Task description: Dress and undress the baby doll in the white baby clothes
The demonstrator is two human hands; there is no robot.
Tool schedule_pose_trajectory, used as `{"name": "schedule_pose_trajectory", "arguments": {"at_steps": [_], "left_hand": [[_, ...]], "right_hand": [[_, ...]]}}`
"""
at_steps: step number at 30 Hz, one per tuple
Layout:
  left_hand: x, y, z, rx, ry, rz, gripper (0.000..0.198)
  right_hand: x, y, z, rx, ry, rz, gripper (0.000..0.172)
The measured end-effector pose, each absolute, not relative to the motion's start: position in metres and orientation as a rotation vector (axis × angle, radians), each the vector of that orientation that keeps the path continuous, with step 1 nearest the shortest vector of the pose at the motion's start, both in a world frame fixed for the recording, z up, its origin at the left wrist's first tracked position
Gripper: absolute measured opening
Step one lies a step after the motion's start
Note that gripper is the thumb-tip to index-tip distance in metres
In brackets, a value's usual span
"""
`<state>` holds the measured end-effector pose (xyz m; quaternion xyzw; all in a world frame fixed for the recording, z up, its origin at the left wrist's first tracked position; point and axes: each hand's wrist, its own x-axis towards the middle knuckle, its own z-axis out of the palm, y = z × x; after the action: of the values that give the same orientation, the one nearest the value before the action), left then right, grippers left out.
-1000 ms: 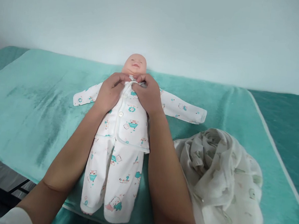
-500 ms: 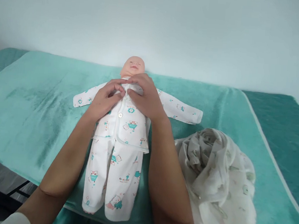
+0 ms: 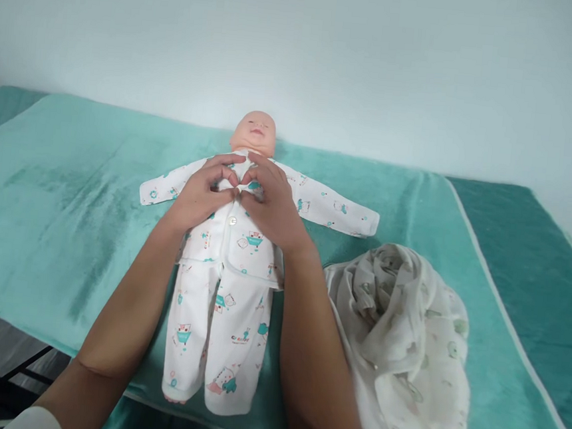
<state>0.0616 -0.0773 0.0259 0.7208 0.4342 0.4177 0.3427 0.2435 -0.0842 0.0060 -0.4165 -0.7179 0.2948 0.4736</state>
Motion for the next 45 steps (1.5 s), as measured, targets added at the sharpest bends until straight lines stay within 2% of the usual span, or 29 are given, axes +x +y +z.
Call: {"name": "schedule_pose_trajectory", "arguments": {"at_steps": [13, 28, 36, 45], "left_hand": [[0.060, -0.074, 0.020, 1.927, 1.062, 1.126, 0.018], [0.047, -0.067, 0.016, 1.794, 0.904, 1.119, 0.009], [0.043, -0.063, 0.013, 1.723, 0.826, 1.101, 0.018], [0.047, -0.065, 0.015, 1.669, 0.854, 1.116, 0.015]], "right_hand": [[0.259, -0.074, 0.011, -0.946, -1.819, 0.880, 0.017], [0.254, -0.072, 0.010, -0.960, -1.763, 0.850, 0.016], [0.250, -0.074, 0.010, -0.939, -1.700, 0.833, 0.011], [0.247, -0.073, 0.010, -0.908, -1.660, 0.869, 0.019]]}}
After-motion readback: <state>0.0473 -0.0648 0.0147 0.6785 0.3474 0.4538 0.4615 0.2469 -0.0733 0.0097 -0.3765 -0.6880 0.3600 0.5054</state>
